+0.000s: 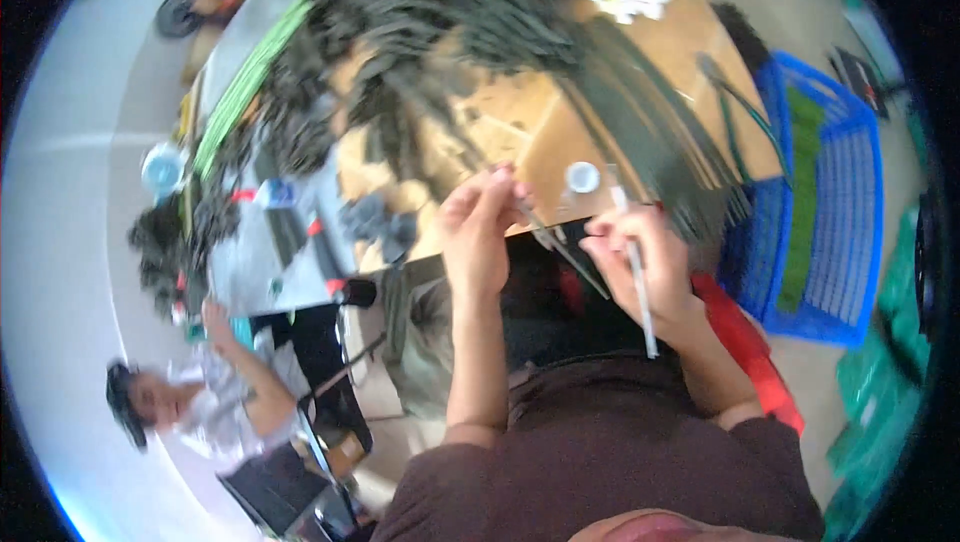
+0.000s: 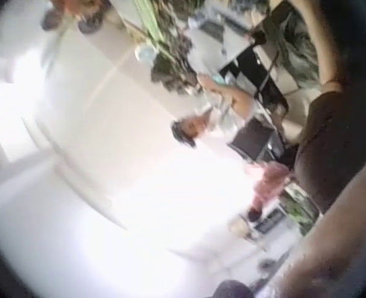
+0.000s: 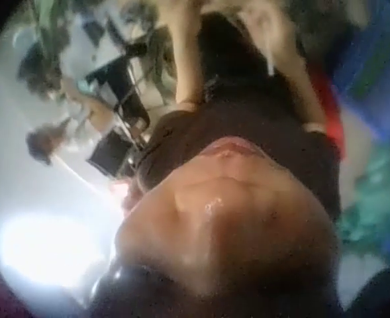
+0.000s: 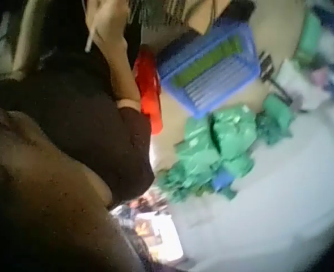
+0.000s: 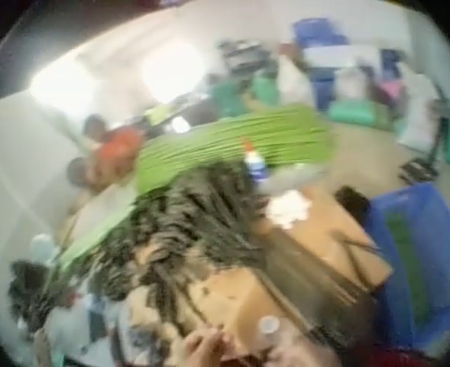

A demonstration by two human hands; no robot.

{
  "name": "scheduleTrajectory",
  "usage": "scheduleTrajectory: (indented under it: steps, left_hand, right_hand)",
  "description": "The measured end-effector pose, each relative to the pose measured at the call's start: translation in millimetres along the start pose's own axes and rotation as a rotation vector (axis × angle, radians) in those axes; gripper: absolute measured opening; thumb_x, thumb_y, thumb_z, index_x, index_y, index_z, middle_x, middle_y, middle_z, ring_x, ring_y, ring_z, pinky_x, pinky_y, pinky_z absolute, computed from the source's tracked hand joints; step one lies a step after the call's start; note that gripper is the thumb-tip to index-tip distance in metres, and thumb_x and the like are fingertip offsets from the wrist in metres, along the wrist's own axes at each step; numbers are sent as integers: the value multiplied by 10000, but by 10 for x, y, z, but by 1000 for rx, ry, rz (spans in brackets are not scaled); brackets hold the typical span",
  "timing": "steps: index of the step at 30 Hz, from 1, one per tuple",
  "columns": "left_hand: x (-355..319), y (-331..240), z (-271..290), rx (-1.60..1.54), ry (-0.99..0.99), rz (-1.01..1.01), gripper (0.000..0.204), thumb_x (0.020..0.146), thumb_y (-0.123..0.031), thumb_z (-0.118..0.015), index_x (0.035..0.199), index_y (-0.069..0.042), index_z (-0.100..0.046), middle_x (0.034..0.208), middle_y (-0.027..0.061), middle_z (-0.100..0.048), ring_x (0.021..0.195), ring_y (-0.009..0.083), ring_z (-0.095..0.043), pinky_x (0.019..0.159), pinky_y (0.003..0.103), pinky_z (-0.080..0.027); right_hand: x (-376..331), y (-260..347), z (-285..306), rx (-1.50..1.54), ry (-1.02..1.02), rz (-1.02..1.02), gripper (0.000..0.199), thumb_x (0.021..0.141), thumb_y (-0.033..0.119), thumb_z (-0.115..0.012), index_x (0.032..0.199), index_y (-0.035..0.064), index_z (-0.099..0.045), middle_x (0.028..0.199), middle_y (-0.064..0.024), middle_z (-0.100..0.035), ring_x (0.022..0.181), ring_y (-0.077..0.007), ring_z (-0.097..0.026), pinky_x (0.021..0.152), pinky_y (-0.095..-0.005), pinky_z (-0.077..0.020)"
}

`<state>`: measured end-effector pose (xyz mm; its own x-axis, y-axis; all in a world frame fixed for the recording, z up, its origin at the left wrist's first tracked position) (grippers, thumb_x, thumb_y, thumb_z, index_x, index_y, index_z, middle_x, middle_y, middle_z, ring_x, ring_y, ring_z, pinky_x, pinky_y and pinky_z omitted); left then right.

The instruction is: The person assembles decorative plant stalks by applying glue to green stems with an applicator stick, then attaching artificial leaves to the glued stems by hand.

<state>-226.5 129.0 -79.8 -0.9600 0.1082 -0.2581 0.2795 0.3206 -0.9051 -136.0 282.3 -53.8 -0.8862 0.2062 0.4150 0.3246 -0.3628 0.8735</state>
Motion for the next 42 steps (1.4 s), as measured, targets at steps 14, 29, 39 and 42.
scheduleTrajectory:
  steps: [14,29,39,42]
  left_hand:
    - [1630,-780,-241,520,-44,-480,207,813,-149,-613,732,39,-638,602,39,-583,515,80,-539,496,189,-430]
    - [684,-811,-393,835,20,-705,223,781,-119,-648,934,42,-630,783,86,-649,679,91,-566,609,225,-455]
    - [-231,-176,576,461,-158,-253,169,819,-110,-625,919,26,-632,749,51,-635,634,73,-568,531,171,-419]
    - [-323,-103,842,520,-289,-166,152,815,-105,-626,906,15,-639,708,27,-617,595,50,-526,525,160,-400]
  right_hand:
    - [49,-562,532,66,-220,-155,207,799,-49,-566,802,53,-386,814,-87,-565,605,-53,-422,547,-179,-356]
    - [0,-632,655,-305,-264,-139,123,843,60,-545,955,13,-531,852,-125,-593,727,-217,-572,667,-298,-451]
    - [238,-548,324,-805,12,20,273,714,72,-652,922,52,-477,879,-121,-550,845,-308,-514,743,-386,-401]
    - [321,-545,277,-792,-1,30,235,729,10,-597,920,38,-463,861,-145,-546,827,-320,-525,713,-402,-419]
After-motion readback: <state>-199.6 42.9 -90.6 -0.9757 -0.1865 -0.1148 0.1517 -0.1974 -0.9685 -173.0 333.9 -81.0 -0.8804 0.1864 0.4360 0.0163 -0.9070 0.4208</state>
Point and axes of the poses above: each hand's wrist, its own x-axis towards the middle knuckle, its own z-axis out of the back of the hand, y = z × x, the point moved 4 cm from there along x, towards the middle knuckle
